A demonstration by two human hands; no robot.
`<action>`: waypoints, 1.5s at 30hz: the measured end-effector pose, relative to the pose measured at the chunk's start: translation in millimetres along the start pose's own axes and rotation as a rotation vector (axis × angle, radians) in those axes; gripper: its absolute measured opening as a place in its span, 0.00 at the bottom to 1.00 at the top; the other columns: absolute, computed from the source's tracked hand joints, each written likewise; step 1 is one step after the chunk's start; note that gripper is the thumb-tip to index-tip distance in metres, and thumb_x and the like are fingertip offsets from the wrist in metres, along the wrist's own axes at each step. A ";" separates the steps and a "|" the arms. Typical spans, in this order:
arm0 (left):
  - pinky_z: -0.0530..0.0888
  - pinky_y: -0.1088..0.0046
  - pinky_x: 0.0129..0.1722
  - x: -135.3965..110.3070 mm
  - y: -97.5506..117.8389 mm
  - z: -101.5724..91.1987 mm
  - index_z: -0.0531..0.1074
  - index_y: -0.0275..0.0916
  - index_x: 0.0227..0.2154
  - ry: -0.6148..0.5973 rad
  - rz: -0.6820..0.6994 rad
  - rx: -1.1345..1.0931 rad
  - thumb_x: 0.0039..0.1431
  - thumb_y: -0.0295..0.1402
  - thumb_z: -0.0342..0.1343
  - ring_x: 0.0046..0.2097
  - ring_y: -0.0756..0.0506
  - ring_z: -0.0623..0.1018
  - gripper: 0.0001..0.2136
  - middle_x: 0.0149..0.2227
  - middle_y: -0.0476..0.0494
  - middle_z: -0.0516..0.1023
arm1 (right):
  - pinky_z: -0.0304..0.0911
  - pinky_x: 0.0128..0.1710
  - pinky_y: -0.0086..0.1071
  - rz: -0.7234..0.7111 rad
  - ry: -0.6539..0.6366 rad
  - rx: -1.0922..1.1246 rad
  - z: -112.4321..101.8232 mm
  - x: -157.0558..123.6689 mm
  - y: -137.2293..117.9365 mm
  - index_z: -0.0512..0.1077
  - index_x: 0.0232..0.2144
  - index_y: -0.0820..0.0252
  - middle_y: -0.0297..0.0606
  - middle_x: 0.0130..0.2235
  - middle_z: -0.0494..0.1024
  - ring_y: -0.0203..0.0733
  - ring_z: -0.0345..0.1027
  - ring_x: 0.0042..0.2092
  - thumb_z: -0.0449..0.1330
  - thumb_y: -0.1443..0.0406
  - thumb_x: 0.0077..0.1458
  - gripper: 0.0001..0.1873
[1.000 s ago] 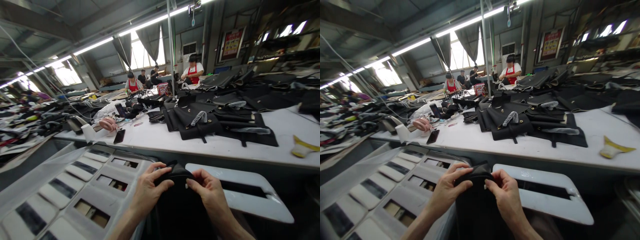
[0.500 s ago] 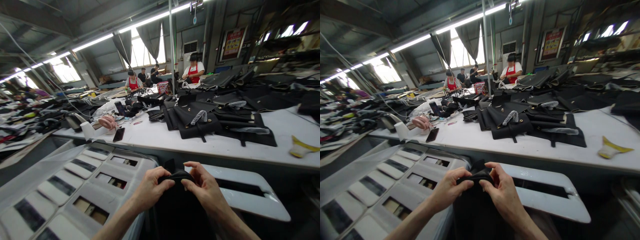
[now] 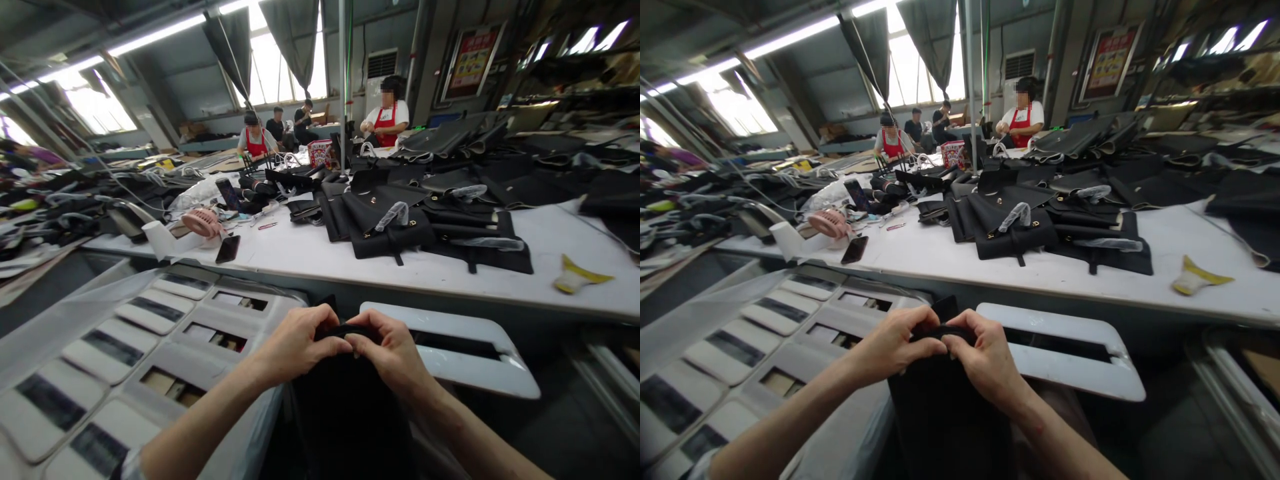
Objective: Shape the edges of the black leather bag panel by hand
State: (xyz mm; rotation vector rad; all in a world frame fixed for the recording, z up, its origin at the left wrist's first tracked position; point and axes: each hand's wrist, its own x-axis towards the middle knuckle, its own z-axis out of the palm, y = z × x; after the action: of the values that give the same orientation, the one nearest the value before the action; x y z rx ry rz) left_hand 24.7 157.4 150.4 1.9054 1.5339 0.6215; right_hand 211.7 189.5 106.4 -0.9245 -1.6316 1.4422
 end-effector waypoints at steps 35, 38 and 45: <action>0.70 0.73 0.42 -29.1 -44.0 4.8 0.73 0.41 0.41 0.393 -0.097 -0.200 0.50 0.39 0.67 0.40 0.47 0.74 0.16 0.38 0.49 0.77 | 0.56 0.25 0.29 0.350 0.187 0.345 31.5 -35.2 38.3 0.66 0.25 0.60 0.32 0.23 0.68 0.34 0.58 0.26 0.70 0.51 0.44 0.22; 0.69 0.67 0.53 -61.6 -52.9 48.4 0.70 0.42 0.49 0.758 -0.291 -0.363 0.53 0.42 0.65 0.49 0.44 0.74 0.21 0.48 0.44 0.76 | 0.62 0.26 0.31 0.426 0.221 0.457 27.6 -33.3 41.6 0.67 0.27 0.59 0.33 0.24 0.71 0.38 0.64 0.26 0.72 0.52 0.42 0.22; 0.71 0.65 0.53 -89.5 -48.2 120.4 0.70 0.40 0.51 0.860 -0.475 -0.729 0.53 0.42 0.65 0.51 0.40 0.75 0.24 0.49 0.40 0.76 | 0.67 0.25 0.30 0.461 0.307 0.507 46.1 -35.9 39.6 0.68 0.30 0.59 0.32 0.25 0.74 0.39 0.67 0.25 0.75 0.55 0.36 0.24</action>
State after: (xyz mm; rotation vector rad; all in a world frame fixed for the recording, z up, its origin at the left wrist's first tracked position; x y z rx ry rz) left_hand 54.8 57.1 32.6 0.6888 1.7845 1.6157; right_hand 188.2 141.0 60.8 -1.1867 -0.7958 1.7983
